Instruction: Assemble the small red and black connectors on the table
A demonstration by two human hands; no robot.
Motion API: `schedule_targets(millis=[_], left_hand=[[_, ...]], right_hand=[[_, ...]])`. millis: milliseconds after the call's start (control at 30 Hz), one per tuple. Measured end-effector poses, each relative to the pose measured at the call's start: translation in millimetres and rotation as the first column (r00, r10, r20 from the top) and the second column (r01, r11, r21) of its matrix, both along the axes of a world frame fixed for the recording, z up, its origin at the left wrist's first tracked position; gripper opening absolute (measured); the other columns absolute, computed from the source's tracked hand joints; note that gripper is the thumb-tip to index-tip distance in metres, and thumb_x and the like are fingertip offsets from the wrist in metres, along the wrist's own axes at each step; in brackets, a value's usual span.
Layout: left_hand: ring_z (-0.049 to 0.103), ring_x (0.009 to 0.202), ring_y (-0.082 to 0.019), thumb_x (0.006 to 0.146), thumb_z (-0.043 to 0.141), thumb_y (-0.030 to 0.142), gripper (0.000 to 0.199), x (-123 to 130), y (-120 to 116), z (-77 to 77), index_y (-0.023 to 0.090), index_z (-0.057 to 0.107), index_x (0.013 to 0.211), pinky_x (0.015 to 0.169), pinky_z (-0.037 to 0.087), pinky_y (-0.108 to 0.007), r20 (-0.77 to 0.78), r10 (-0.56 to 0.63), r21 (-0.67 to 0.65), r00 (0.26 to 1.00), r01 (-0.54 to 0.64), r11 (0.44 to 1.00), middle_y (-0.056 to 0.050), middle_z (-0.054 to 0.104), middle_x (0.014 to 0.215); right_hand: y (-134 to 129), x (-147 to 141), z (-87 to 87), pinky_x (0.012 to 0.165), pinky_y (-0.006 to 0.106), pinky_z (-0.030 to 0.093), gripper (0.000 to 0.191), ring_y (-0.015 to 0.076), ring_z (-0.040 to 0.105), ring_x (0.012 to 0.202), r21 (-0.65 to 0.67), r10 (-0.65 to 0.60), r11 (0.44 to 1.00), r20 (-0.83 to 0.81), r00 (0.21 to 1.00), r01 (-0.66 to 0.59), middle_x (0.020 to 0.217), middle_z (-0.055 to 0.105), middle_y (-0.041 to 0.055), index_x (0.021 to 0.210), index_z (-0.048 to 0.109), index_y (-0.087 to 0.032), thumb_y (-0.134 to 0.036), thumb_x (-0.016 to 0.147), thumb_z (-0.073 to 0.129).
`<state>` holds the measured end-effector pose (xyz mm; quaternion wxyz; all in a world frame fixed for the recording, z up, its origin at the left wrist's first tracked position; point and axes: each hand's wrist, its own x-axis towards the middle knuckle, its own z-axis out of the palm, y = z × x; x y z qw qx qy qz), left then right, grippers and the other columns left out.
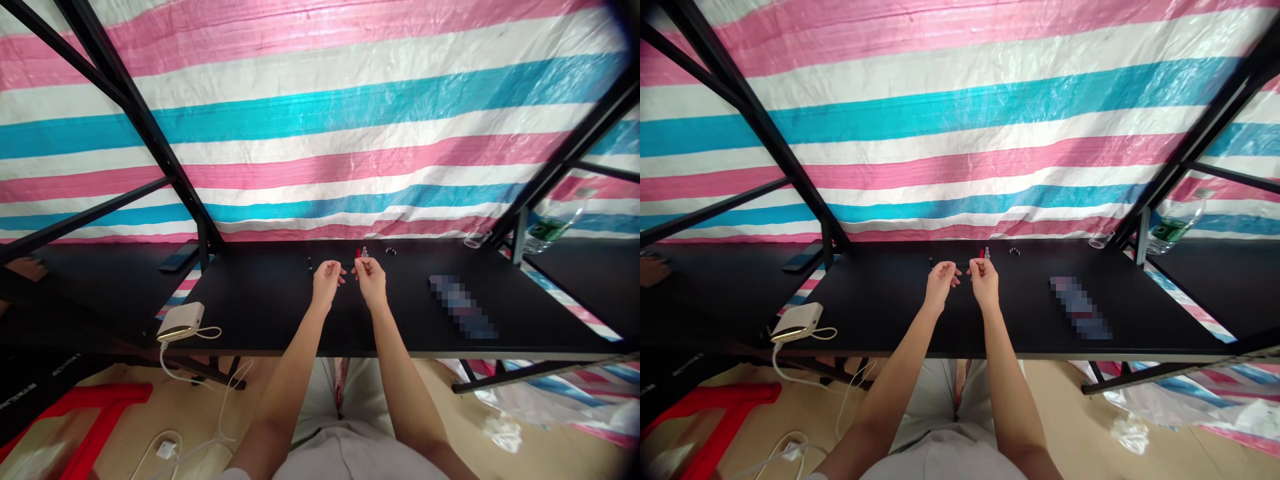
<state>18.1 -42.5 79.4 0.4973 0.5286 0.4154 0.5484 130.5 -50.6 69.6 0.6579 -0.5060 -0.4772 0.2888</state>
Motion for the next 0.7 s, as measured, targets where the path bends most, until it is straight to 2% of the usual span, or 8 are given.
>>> schedule_targets(millis=[133,433,567,700], left_hand=[[0.052,0.049,-0.007,0.075,0.052,0.042,0.029,0.3,-0.2,-1.4,0.014,0.051,0.084,0.046,0.037,-0.019,0.036,-0.036,-0.007,0.999,0.037,0.999,-0.003,0.06,0.071],[0.044,0.045,-0.004,0.073,0.056,0.037,0.026,-8.7,2.5,5.2,0.015,0.055,0.087,0.046,0.036,-0.018,0.084,0.09,0.04,0.992,-0.094,0.995,0.001,0.053,0.064],[0.044,0.046,-0.004,0.074,0.055,0.034,0.024,-12.8,3.0,3.4,0.015,0.057,0.088,0.045,0.037,-0.018,0.047,0.059,0.036,0.997,-0.06,0.998,0.001,0.053,0.066],[0.046,0.046,-0.004,0.074,0.054,0.029,0.025,-21.6,5.6,-9.8,0.016,0.055,0.095,0.045,0.037,-0.017,0.039,0.073,0.014,0.997,-0.074,0.997,0.0,0.056,0.071]], right_hand=[[-0.5,2.4,1.3,0.048,0.024,0.041,0.033,0.0094,0.048,0.048,-0.006,0.048,0.999,0.01,0.999,-0.048,0.061,0.057,-0.0003,0.082,0.054,-0.017,-0.049,0.074,0.052],[0.4,0.3,-8.9,0.061,0.026,0.043,0.028,0.0136,0.055,0.064,-0.111,0.284,0.957,0.19,0.94,-0.267,0.071,0.06,0.0018,0.085,0.054,-0.019,-0.043,0.071,0.056],[4.1,-3.1,-9.9,0.061,0.026,0.041,0.022,0.0128,0.052,0.063,-0.157,0.277,0.959,0.336,0.9,-0.236,0.071,0.058,0.0004,0.08,0.055,-0.019,-0.039,0.069,0.056],[10.9,-7.9,-12.4,0.06,0.025,0.04,0.017,0.0116,0.047,0.062,-0.171,0.217,0.973,0.448,0.867,-0.155,0.07,0.053,-0.0006,0.073,0.054,-0.019,-0.034,0.067,0.056]])
